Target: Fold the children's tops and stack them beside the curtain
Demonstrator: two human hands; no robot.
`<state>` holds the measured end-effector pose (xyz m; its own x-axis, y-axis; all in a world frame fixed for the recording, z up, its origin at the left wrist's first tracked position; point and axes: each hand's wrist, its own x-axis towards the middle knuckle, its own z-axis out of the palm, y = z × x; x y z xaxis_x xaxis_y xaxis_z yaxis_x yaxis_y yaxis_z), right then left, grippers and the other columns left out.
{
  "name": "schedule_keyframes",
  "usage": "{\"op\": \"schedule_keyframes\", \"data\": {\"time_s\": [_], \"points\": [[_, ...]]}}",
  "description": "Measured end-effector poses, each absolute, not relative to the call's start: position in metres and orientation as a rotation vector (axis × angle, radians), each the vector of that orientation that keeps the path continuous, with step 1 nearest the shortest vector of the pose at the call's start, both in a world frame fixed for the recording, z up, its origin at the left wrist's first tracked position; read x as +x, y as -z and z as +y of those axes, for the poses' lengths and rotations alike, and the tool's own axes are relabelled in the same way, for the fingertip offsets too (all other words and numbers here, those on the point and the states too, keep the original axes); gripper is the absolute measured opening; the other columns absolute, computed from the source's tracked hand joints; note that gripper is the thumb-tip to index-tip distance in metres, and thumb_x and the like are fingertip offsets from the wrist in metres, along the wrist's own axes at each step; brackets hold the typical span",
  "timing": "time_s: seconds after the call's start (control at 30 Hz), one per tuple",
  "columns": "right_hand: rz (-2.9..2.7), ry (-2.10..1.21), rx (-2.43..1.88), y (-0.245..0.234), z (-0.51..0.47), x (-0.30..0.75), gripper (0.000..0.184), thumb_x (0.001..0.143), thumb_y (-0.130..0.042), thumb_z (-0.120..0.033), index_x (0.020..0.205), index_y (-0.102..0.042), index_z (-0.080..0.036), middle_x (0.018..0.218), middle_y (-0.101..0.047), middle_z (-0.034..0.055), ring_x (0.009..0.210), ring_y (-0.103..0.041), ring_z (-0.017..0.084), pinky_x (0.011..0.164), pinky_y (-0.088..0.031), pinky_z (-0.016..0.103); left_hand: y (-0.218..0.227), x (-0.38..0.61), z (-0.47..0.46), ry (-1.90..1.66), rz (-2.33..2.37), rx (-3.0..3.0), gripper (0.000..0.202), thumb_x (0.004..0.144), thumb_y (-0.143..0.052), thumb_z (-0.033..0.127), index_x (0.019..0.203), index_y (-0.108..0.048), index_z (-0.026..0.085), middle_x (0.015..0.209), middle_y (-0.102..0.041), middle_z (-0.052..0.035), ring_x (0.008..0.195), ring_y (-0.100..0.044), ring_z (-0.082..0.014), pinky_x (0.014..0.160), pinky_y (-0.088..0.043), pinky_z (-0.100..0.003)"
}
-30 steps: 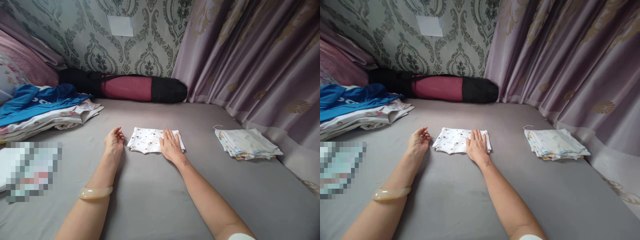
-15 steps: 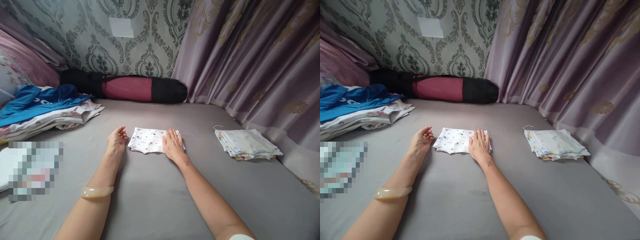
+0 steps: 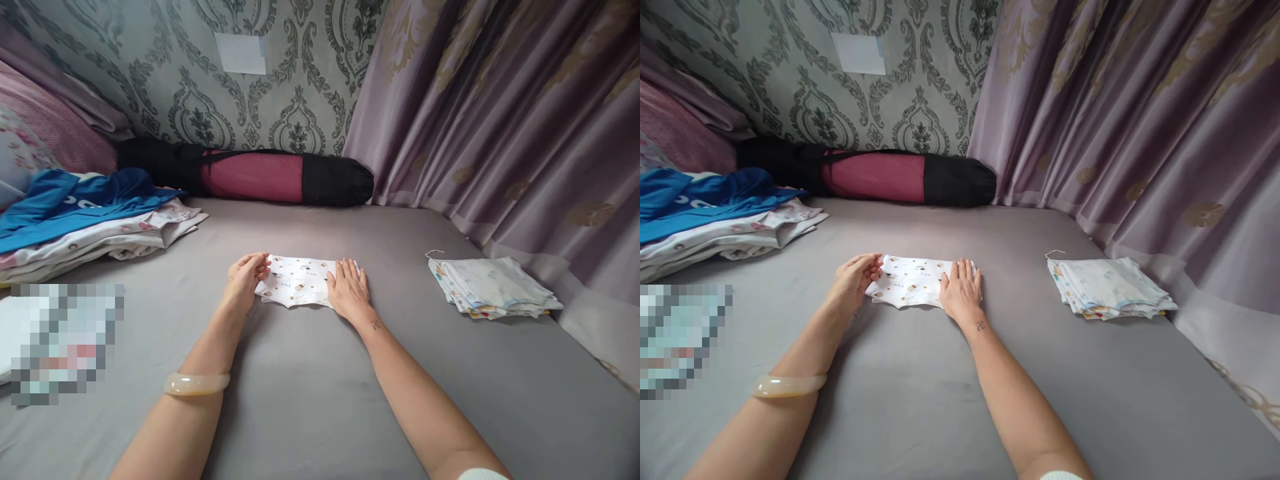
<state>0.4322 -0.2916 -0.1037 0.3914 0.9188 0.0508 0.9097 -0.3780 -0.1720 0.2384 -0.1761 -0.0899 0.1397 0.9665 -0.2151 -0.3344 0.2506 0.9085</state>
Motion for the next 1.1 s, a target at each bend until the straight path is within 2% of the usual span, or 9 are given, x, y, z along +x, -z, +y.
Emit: {"op": "schedule_keyframes", "data": {"time_s": [0.77,0.97,1.1], "points": [[-1.569,-0.068,-2.541,0.104,-0.292,0.445,0.061,0.100,-0.023,-0.038,0.148,-0.032,-0.001,0.158,-0.023,0.0185,0.146,-0.018,0.030,0.117,-0.015,0.048,0.102,0.233,-0.172,-1.238,1.167,1.044,0.018,0.063,-0.070,0.027,0.072,-0.066,0.013,0.063,-0.062,-0.0036,0.048,-0.048,-0.0074,0.043,-0.034,-0.017],[-1.531,-0.173,-2.500,0.104,-0.293,0.447,0.061,0.100,-0.025,-0.036,0.149,-0.031,-0.001,0.159,-0.021,0.0182,0.146,-0.018,0.030,0.117,-0.017,0.044,0.108,0.231,-0.169,-1.225,1.227,1.073,0.017,0.060,-0.066,0.027,0.070,-0.065,0.014,0.060,-0.061,-0.0025,0.047,-0.049,-0.0087,0.043,-0.035,-0.018],[-1.419,-0.356,-2.362,0.097,-0.293,0.460,0.060,0.098,-0.028,-0.033,0.149,-0.031,-0.002,0.157,-0.025,0.0180,0.145,-0.025,0.025,0.116,-0.022,0.036,0.108,0.230,-0.169,-1.190,1.250,1.127,0.017,0.058,-0.065,0.029,0.067,-0.063,0.014,0.058,-0.062,-0.0030,0.047,-0.050,-0.0101,0.043,-0.037,-0.020]]}}
